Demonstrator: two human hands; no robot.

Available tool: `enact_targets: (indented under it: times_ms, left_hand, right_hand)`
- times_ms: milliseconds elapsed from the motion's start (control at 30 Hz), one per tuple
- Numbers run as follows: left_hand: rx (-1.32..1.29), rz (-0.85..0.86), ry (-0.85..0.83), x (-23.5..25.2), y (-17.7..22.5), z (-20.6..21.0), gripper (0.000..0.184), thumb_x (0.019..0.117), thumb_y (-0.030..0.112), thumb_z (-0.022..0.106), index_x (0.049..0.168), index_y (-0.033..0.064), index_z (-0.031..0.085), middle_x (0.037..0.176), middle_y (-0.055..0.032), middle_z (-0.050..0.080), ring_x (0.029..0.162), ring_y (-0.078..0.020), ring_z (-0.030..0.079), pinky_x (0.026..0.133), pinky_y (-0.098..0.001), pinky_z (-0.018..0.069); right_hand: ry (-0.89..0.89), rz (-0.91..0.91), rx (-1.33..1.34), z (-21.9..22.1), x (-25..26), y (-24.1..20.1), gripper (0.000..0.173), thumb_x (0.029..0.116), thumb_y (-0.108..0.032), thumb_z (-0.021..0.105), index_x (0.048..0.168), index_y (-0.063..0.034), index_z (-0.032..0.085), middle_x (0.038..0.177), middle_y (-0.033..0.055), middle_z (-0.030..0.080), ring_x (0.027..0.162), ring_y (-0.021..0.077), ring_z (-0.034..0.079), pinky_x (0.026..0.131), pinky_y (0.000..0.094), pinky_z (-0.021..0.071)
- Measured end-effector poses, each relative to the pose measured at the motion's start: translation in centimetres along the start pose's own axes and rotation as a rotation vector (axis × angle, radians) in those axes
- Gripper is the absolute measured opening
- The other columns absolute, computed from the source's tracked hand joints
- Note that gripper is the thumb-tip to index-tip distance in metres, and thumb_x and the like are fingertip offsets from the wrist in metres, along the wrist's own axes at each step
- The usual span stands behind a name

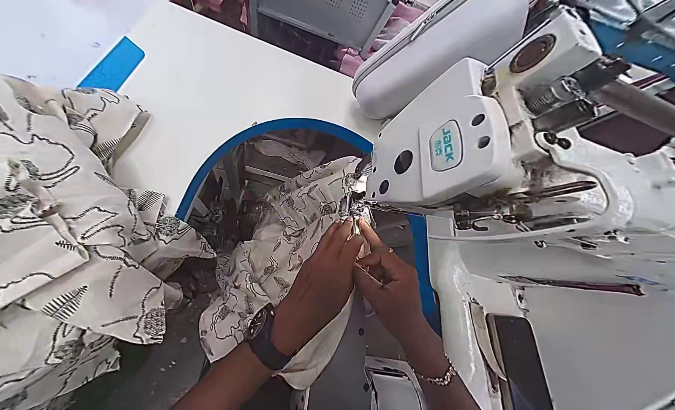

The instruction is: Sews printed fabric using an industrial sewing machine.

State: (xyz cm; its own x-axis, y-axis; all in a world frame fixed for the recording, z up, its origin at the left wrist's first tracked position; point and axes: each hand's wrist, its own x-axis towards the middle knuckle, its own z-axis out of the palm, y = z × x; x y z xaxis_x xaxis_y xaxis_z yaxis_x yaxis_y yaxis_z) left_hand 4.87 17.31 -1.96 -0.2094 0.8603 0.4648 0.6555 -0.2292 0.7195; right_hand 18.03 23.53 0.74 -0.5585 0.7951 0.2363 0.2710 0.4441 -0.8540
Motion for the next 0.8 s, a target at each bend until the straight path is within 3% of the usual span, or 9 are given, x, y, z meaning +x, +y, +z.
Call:
enact_targets:
  times_ms: [167, 333, 433, 533, 600, 667, 700, 733, 800]
  left_hand:
    - [-0.051, -0.045, 0.014, 0.4, -0.2, 0.5, 0.030, 0.0977, -0.002, 0.051, 0.124, -0.0039, 0.064, 0.140, -0.0279, 0.058, 0.132, -0.0423, 0.057, 0.107, -0.0450, 0.0502]
    - [-0.019, -0.121, 0.080, 2.1, -0.4, 0.6, 0.026, 0.0922, -0.001, 0.058, 0.116, -0.0096, 0.066, 0.121, -0.0294, 0.066, 0.115, -0.0443, 0.065, 0.096, -0.0530, 0.0538]
    - [-0.196, -0.348, -0.195, 0.0, 1.4, -3.8, 0.034, 0.1042, 0.023, 0.053, 0.123, -0.0027, 0.065, 0.094, -0.0149, 0.068, 0.087, -0.0268, 0.066, 0.082, -0.0452, 0.0540]
    - [-0.266, -0.456, -0.414, -3.3, 3.4, -6.8, 0.029, 0.1048, 0.022, 0.054, 0.116, -0.0021, 0.066, 0.084, -0.0159, 0.068, 0.076, -0.0286, 0.066, 0.073, -0.0485, 0.0529]
    - [-0.203, -0.402, -0.312, -5.0, 4.1, -6.1, 0.028, 0.1039, 0.019, 0.053, 0.113, -0.0022, 0.068, 0.079, -0.0155, 0.067, 0.070, -0.0286, 0.066, 0.068, -0.0476, 0.0532]
    - [-0.189, -0.304, -0.209, -6.0, 4.1, -4.8, 0.029, 0.1037, 0.018, 0.052, 0.112, -0.0024, 0.070, 0.072, -0.0142, 0.066, 0.062, -0.0275, 0.064, 0.061, -0.0462, 0.0525]
    - [-0.176, -0.260, -0.177, -6.3, 4.1, -4.3, 0.029, 0.1033, 0.018, 0.052, 0.110, -0.0019, 0.072, 0.069, -0.0138, 0.066, 0.060, -0.0281, 0.065, 0.059, -0.0477, 0.0529]
    - [-0.152, -0.224, -0.144, -6.6, 4.1, -3.8, 0.029, 0.1026, 0.018, 0.052, 0.107, 0.0000, 0.074, 0.064, -0.0119, 0.065, 0.056, -0.0274, 0.064, 0.055, -0.0475, 0.0521]
    - [-0.090, -0.184, -0.080, -7.5, 4.0, -2.8, 0.028, 0.1002, 0.019, 0.049, 0.094, 0.0046, 0.073, 0.056, -0.0079, 0.059, 0.049, -0.0257, 0.061, 0.047, -0.0454, 0.0480]
  right_hand:
    - [0.049, -0.174, -0.507, 0.8, -0.7, -1.4, 0.017, 0.0921, -0.019, 0.062, 0.087, -0.0049, 0.070, 0.130, 0.0198, 0.067, 0.075, 0.0066, 0.065, 0.062, 0.0182, 0.0500]
    - [0.193, -0.218, -0.729, 1.6, -1.0, -2.8, 0.023, 0.0956, -0.016, 0.060, 0.099, 0.0004, 0.076, 0.086, 0.0179, 0.071, 0.066, 0.0258, 0.069, 0.052, 0.0347, 0.0540]
    - [0.097, -0.078, -0.822, -1.5, -5.5, -4.5, 0.026, 0.0903, -0.018, 0.063, 0.099, 0.0032, 0.076, 0.073, 0.0144, 0.071, 0.059, 0.0290, 0.069, 0.052, 0.0464, 0.0541]
    - [-0.054, 0.101, -0.580, -5.1, -10.9, -1.7, 0.020, 0.0829, -0.018, 0.069, 0.086, 0.0002, 0.075, 0.064, 0.0058, 0.067, 0.055, 0.0168, 0.064, 0.053, 0.0386, 0.0518]
    - [-0.183, 0.147, -0.192, -7.6, -11.6, 0.1, 0.009, 0.0871, -0.015, 0.070, 0.086, -0.0072, 0.072, 0.079, -0.0068, 0.070, 0.075, -0.0023, 0.065, 0.073, 0.0202, 0.0556]
    - [-0.282, 0.018, -0.107, -8.3, -10.3, -1.8, 0.013, 0.0953, -0.027, 0.067, 0.092, -0.0143, 0.072, 0.095, -0.0087, 0.074, 0.097, -0.0039, 0.066, 0.095, 0.0215, 0.0525]
    - [-0.281, -0.062, -0.221, -7.3, -9.7, -4.2, 0.020, 0.0976, -0.029, 0.064, 0.092, -0.0113, 0.072, 0.091, -0.0031, 0.074, 0.092, 0.0030, 0.068, 0.088, 0.0273, 0.0543]
    - [-0.258, -0.131, -0.394, -5.4, -9.6, -6.5, 0.024, 0.0984, -0.026, 0.060, 0.089, -0.0074, 0.072, 0.078, 0.0019, 0.070, 0.075, 0.0107, 0.068, 0.069, 0.0311, 0.0563]
    - [-0.234, -0.140, -0.702, -0.9, -10.8, -8.8, 0.024, 0.0961, -0.018, 0.054, 0.083, -0.0045, 0.070, 0.058, 0.0054, 0.059, 0.050, 0.0204, 0.062, 0.043, 0.0369, 0.0482]
